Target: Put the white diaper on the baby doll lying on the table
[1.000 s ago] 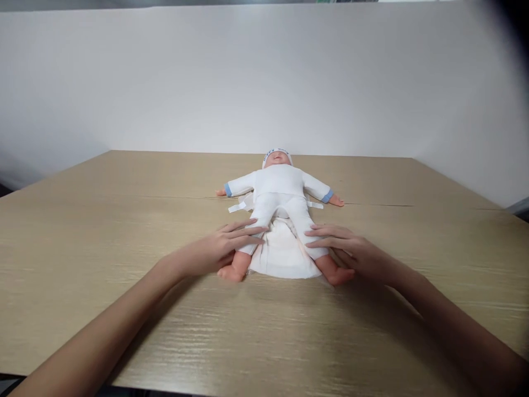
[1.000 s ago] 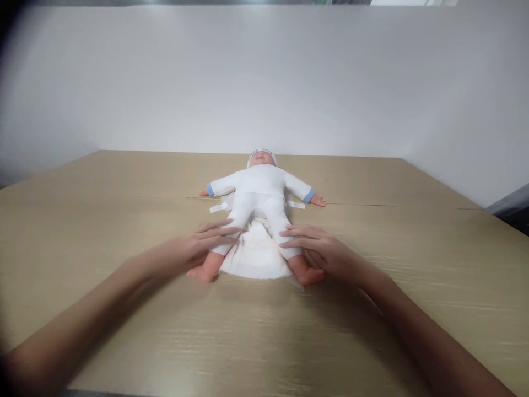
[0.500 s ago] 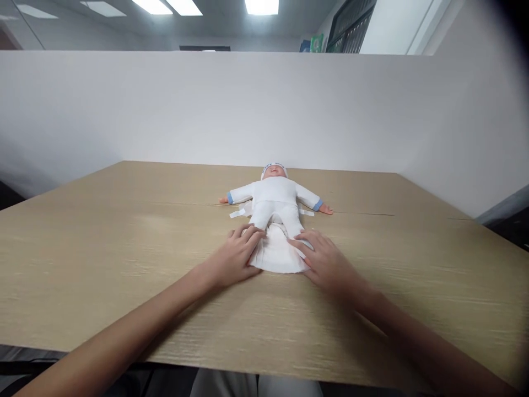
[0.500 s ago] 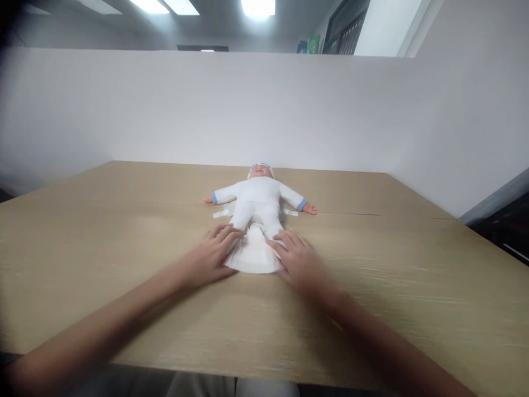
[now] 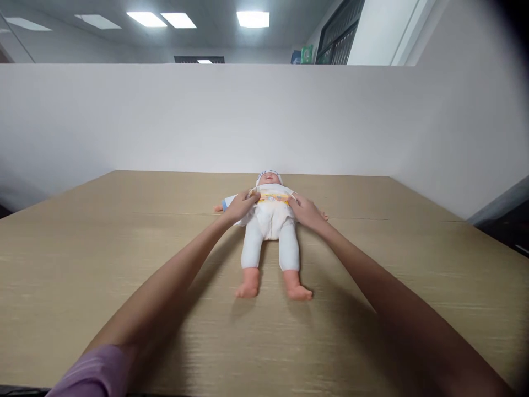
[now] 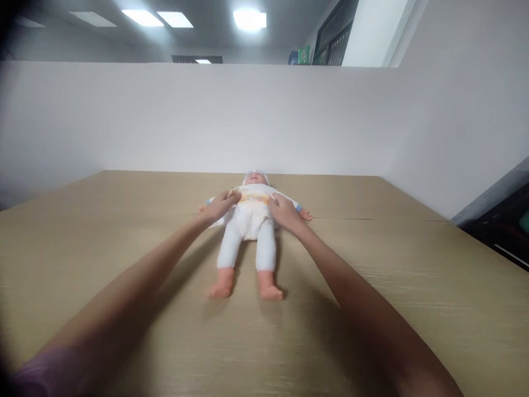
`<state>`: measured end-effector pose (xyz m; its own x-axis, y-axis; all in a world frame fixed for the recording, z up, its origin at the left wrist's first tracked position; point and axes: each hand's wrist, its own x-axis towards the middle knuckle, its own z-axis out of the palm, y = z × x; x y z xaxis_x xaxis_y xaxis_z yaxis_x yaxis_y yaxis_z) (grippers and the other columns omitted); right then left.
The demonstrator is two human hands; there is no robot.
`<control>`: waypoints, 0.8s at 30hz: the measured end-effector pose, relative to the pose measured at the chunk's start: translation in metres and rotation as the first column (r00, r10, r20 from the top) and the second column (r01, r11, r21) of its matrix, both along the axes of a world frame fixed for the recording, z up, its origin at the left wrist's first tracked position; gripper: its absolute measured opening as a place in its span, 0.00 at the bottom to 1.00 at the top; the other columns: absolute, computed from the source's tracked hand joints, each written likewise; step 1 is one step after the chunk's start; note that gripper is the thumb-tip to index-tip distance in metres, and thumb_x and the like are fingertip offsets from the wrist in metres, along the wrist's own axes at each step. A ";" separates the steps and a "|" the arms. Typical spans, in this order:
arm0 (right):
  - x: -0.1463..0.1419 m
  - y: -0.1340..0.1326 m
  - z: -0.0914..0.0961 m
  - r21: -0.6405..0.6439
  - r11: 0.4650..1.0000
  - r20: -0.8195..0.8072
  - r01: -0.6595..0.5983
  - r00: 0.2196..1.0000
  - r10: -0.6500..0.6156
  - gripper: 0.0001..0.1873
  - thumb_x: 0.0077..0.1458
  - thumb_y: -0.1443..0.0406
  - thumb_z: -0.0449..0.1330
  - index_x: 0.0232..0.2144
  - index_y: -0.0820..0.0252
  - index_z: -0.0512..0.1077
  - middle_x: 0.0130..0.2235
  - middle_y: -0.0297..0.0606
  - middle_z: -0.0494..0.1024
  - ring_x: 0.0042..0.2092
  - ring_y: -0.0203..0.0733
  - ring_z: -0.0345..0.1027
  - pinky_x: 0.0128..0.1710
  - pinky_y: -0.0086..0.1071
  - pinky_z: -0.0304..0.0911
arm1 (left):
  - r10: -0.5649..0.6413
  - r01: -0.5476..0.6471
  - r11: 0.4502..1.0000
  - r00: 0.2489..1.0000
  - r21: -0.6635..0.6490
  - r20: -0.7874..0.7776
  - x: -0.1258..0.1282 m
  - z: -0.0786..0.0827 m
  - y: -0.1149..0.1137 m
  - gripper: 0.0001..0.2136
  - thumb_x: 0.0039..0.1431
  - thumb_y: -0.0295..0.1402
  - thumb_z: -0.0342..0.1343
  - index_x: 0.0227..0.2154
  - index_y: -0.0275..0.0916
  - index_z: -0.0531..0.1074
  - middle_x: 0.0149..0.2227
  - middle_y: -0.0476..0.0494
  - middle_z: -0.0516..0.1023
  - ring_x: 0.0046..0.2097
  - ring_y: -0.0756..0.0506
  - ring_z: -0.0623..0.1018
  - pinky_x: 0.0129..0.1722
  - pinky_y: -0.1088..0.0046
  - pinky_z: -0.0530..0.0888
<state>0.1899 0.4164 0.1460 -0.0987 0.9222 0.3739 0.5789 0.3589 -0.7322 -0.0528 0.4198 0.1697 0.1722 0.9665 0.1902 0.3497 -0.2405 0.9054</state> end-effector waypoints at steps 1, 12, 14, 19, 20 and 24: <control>-0.002 0.011 -0.003 -0.034 0.999 -0.019 0.005 1.000 -0.006 0.18 0.63 0.52 0.50 0.30 0.56 0.68 0.34 0.37 0.74 0.39 0.47 0.65 0.43 0.38 0.60 | 0.000 0.001 0.999 1.000 -0.032 0.027 0.003 -0.006 0.009 0.20 0.62 0.51 0.56 0.39 0.36 0.73 0.40 0.40 0.79 0.46 0.37 0.75 0.51 0.61 0.71; 0.013 -0.029 -0.013 -0.235 0.958 -0.122 -0.166 0.983 0.140 0.25 0.64 0.44 0.56 0.40 0.58 0.78 0.44 0.40 0.83 0.47 0.51 0.73 0.47 0.38 0.66 | -0.091 0.113 0.963 0.991 -0.245 0.099 -0.020 -0.033 -0.026 0.32 0.57 0.67 0.54 0.30 0.37 0.73 0.31 0.41 0.78 0.35 0.41 0.76 0.36 0.66 0.71; 0.019 -0.036 -0.013 -0.234 0.956 -0.092 -0.176 0.983 0.159 0.26 0.63 0.42 0.56 0.43 0.56 0.79 0.43 0.38 0.83 0.46 0.51 0.74 0.46 0.38 0.67 | -0.097 0.102 0.966 0.995 -0.238 0.032 -0.024 -0.032 -0.032 0.32 0.60 0.66 0.51 0.31 0.37 0.74 0.32 0.42 0.79 0.36 0.41 0.77 0.37 0.66 0.72; 0.039 -0.048 -0.021 -0.067 0.993 0.092 0.096 0.992 -0.090 0.22 0.63 0.46 0.57 0.42 0.56 0.76 0.34 0.37 0.81 0.35 0.46 0.73 0.37 0.36 0.65 | 0.082 -0.086 0.996 0.987 -0.020 -0.139 -0.025 -0.019 -0.036 0.23 0.66 0.56 0.50 0.34 0.39 0.72 0.38 0.42 0.79 0.42 0.40 0.76 0.45 0.65 0.72; 0.044 -0.052 -0.024 -0.035 0.991 0.120 0.129 0.985 -0.124 0.20 0.64 0.47 0.57 0.42 0.56 0.76 0.33 0.37 0.81 0.34 0.45 0.73 0.37 0.36 0.64 | 0.113 -0.113 0.994 0.984 0.014 -0.137 -0.023 -0.015 -0.038 0.21 0.67 0.54 0.50 0.37 0.40 0.72 0.41 0.42 0.79 0.45 0.40 0.76 0.48 0.65 0.72; 0.064 -0.072 -0.044 0.116 0.976 0.305 0.183 0.929 -0.211 0.17 0.64 0.50 0.57 0.40 0.55 0.74 0.34 0.37 0.79 0.34 0.45 0.72 0.34 0.35 0.59 | 0.126 -0.046 0.952 0.960 0.303 -0.251 -0.004 0.004 -0.054 0.15 0.71 0.46 0.49 0.45 0.41 0.72 0.51 0.41 0.77 0.54 0.39 0.72 0.57 0.60 0.68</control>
<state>0.2542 0.3448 0.1018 -0.0431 0.9015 0.4305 0.8392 0.2665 -0.4741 -0.0570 0.3661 0.1741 0.1739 0.8887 0.4242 0.5972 -0.4377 0.6722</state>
